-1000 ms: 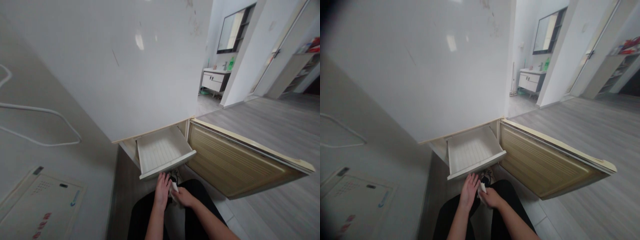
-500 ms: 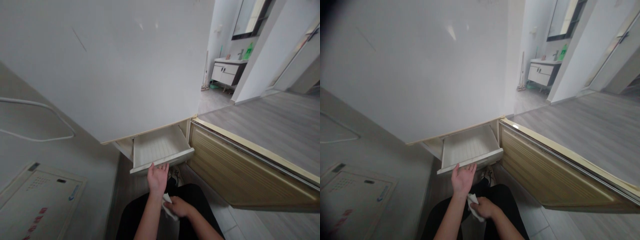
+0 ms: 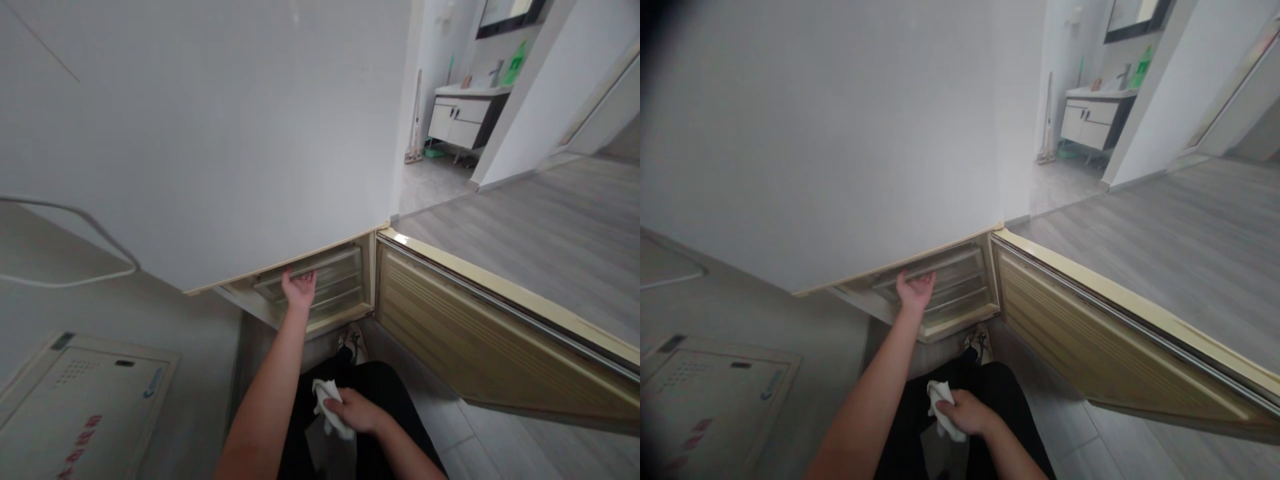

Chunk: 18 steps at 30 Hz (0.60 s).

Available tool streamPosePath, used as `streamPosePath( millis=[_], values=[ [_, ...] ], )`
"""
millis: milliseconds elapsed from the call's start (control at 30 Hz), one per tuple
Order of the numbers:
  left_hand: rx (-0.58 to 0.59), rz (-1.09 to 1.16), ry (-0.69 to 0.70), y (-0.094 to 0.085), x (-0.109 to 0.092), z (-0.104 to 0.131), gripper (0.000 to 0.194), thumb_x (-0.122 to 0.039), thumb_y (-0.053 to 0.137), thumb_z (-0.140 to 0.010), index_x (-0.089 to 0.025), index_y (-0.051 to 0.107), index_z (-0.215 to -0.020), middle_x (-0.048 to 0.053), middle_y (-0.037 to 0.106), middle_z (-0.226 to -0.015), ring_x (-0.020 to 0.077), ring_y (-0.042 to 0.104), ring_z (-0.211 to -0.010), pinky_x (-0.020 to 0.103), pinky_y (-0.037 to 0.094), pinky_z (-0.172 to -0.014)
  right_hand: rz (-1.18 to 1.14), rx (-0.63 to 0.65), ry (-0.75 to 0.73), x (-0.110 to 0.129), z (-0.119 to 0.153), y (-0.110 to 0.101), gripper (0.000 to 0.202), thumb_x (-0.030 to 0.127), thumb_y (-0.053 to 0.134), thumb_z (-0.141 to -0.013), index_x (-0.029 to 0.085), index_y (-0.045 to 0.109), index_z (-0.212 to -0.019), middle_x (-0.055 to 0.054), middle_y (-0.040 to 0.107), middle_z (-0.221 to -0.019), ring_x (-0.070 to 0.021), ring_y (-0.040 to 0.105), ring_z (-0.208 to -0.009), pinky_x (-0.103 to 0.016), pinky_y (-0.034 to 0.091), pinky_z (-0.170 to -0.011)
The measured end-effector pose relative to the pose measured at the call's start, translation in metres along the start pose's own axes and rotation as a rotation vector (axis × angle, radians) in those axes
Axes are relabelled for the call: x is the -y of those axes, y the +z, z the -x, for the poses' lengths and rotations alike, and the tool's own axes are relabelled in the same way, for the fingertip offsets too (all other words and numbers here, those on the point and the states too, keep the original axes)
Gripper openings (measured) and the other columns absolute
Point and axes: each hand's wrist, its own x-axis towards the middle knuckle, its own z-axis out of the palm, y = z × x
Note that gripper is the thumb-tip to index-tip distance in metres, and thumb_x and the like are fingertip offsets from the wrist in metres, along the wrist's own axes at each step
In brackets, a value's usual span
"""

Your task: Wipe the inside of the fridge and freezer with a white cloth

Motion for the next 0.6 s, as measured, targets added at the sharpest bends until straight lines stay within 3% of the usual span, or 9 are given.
streamPosePath(
  millis=[100,200,300,400,467,533,600],
  values=[
    [0.005,-0.115,0.011,0.009,-0.005,-0.011,0.031,-0.046,0.047,-0.094,-0.027,0.053,-0.118,0.009,0.055,-0.127,0.0182,0.058,-0.122,0.042,0.047,-0.111,-0.113,-0.025,0.012,-0.002,-0.003,-0.003,0.070,0.080,0.052,-0.082,0.014,0.072,-0.096,-0.005,0.067,-0.082,-0.0159,0.057,-0.072,-0.028,0.044,-0.072],
    [0.028,-0.267,0.029,-0.005,-0.001,0.005,0.025,-0.038,0.051,-0.094,-0.026,0.058,-0.116,0.009,0.059,-0.130,0.0183,0.059,-0.124,0.039,0.044,-0.113,-0.281,-0.128,0.017,0.002,-0.007,-0.004,0.085,0.092,0.054,-0.070,0.013,0.070,-0.094,-0.005,0.066,-0.077,-0.0144,0.055,-0.067,-0.027,0.043,-0.068],
    [0.109,-0.462,0.024,-0.047,0.015,0.056,0.023,-0.026,0.071,-0.083,-0.026,0.067,-0.106,0.008,0.067,-0.128,0.0218,0.059,-0.129,0.040,0.039,-0.117,-0.512,-0.237,-0.012,0.014,-0.011,-0.003,0.088,0.095,0.054,-0.068,0.012,0.070,-0.094,-0.007,0.068,-0.077,-0.0175,0.060,-0.068,-0.031,0.048,-0.070],
    [0.170,-0.654,-0.083,-0.101,0.037,0.131,0.025,-0.021,0.082,-0.071,-0.020,0.073,-0.094,0.013,0.074,-0.111,0.0312,0.064,-0.122,0.049,0.038,-0.117,-0.731,-0.370,0.008,0.027,-0.013,0.000,0.076,0.084,0.053,-0.080,0.014,0.072,-0.101,-0.010,0.072,-0.083,-0.0224,0.068,-0.077,-0.035,0.053,-0.082],
    [0.184,-0.747,-0.132,-0.136,0.046,0.178,0.037,-0.016,0.088,-0.060,-0.019,0.074,-0.095,0.014,0.075,-0.109,0.0342,0.066,-0.117,0.053,0.037,-0.117,-0.801,-0.451,0.084,0.033,-0.012,0.004,0.067,0.075,0.051,-0.088,0.013,0.073,-0.098,-0.011,0.074,-0.083,-0.0222,0.070,-0.076,-0.035,0.054,-0.083],
    [0.222,-0.805,-0.136,-0.164,0.048,0.212,0.060,-0.016,0.091,-0.056,-0.020,0.072,-0.113,0.015,0.071,-0.127,0.0337,0.061,-0.127,0.050,0.036,-0.120,-0.819,-0.432,0.163,0.034,-0.008,0.012,0.063,0.069,0.049,-0.094,0.011,0.073,-0.092,-0.012,0.074,-0.079,-0.0206,0.069,-0.069,-0.033,0.055,-0.077],
    [0.262,-0.908,-0.114,-0.186,0.043,0.231,0.061,-0.023,0.089,-0.063,-0.020,0.069,-0.120,0.015,0.069,-0.132,0.0320,0.062,-0.126,0.046,0.041,-0.116,-0.816,-0.333,0.183,0.031,-0.003,0.024,0.063,0.066,0.046,-0.098,0.010,0.073,-0.090,-0.012,0.073,-0.076,-0.0195,0.069,-0.066,-0.031,0.056,-0.073]
  ],
)
